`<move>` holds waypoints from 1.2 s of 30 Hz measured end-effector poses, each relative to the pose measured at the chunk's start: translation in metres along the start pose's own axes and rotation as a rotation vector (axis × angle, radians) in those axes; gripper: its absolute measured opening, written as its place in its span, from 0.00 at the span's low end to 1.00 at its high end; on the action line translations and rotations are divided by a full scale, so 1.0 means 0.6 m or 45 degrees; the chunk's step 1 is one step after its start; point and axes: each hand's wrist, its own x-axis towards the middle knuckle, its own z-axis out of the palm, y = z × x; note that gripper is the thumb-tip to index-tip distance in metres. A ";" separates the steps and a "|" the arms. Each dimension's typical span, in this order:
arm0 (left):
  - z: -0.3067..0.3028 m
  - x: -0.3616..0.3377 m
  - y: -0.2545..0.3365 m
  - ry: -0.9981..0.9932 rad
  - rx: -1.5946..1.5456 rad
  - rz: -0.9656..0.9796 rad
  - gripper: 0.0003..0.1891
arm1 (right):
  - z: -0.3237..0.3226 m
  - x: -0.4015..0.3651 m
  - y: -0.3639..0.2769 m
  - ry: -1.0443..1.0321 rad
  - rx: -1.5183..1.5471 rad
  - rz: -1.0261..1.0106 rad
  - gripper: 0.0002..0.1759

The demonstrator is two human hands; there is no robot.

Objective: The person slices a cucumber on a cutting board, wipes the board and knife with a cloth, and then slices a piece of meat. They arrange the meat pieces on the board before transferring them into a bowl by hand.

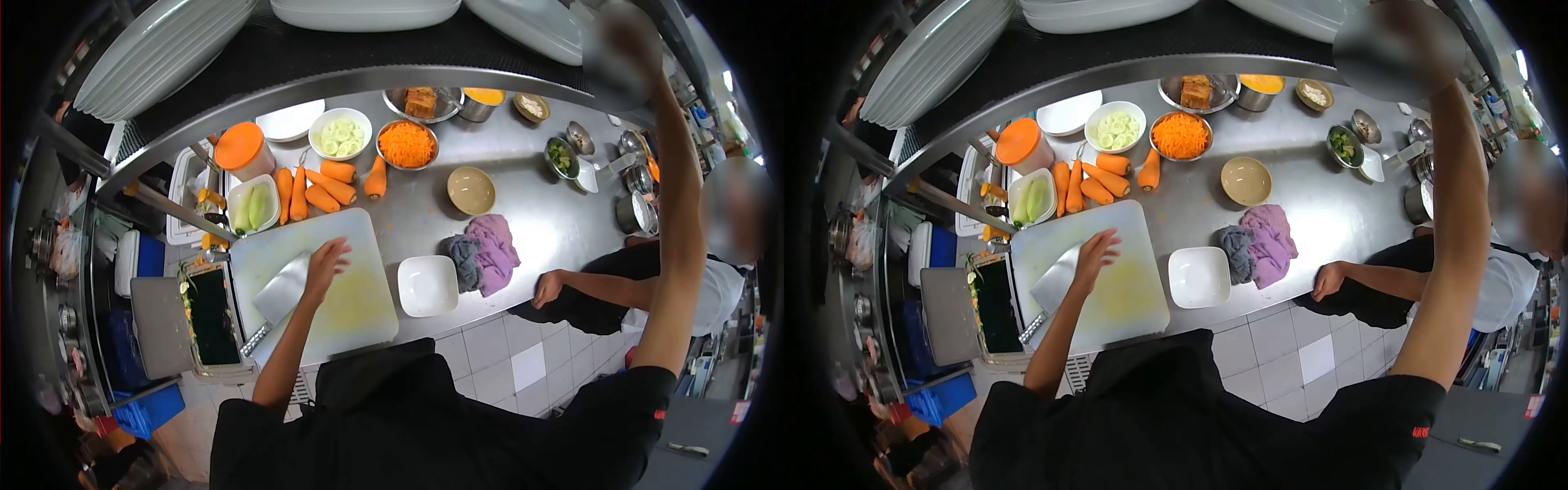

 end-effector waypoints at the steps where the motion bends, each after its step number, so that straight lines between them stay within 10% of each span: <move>1: -0.021 -0.032 -0.002 0.076 -0.014 0.018 0.20 | -0.028 -0.009 -0.025 0.003 -0.013 0.008 0.15; 5: -0.081 -0.102 -0.026 0.340 -0.068 0.053 0.18 | -0.028 -0.004 -0.003 0.313 0.003 0.122 0.16; 7: -0.086 -0.127 -0.027 0.510 -0.129 0.078 0.17 | -0.064 0.004 0.008 0.349 0.266 0.701 0.20; 8: -0.084 -0.137 -0.023 0.541 -0.151 0.078 0.16 | -0.065 -0.028 -0.033 0.859 -0.029 0.569 0.22; 11: -0.086 -0.139 -0.039 0.603 -0.112 0.152 0.16 | 0.047 -0.041 0.017 0.909 -0.292 0.576 0.26; 12: -0.079 -0.141 -0.037 0.620 -0.065 0.187 0.16 | 0.082 -0.038 0.011 0.876 -0.943 0.394 0.19; 13: -0.078 -0.136 -0.047 0.661 -0.083 0.186 0.16 | -0.099 -0.085 -0.082 0.991 -0.100 0.624 0.19; 19: 0.020 -0.065 0.044 0.618 0.089 0.254 0.16 | -0.194 -0.144 -0.140 1.777 0.302 0.394 0.29; 25: 0.134 0.015 0.144 0.308 0.362 0.340 0.21 | -0.237 -0.397 -0.317 1.577 1.101 0.506 0.29; 28: 0.142 0.067 0.172 -0.332 -0.007 -0.101 0.28 | -0.185 -0.460 -0.501 1.147 1.760 0.357 0.25; 31: 0.188 0.073 0.178 -0.451 -0.168 -0.516 0.27 | -0.120 -0.491 -0.686 0.879 2.030 0.062 0.20; 36: 0.169 0.093 0.086 -0.256 0.632 -0.614 0.16 | -0.028 -0.510 -0.881 1.027 2.142 -0.087 0.20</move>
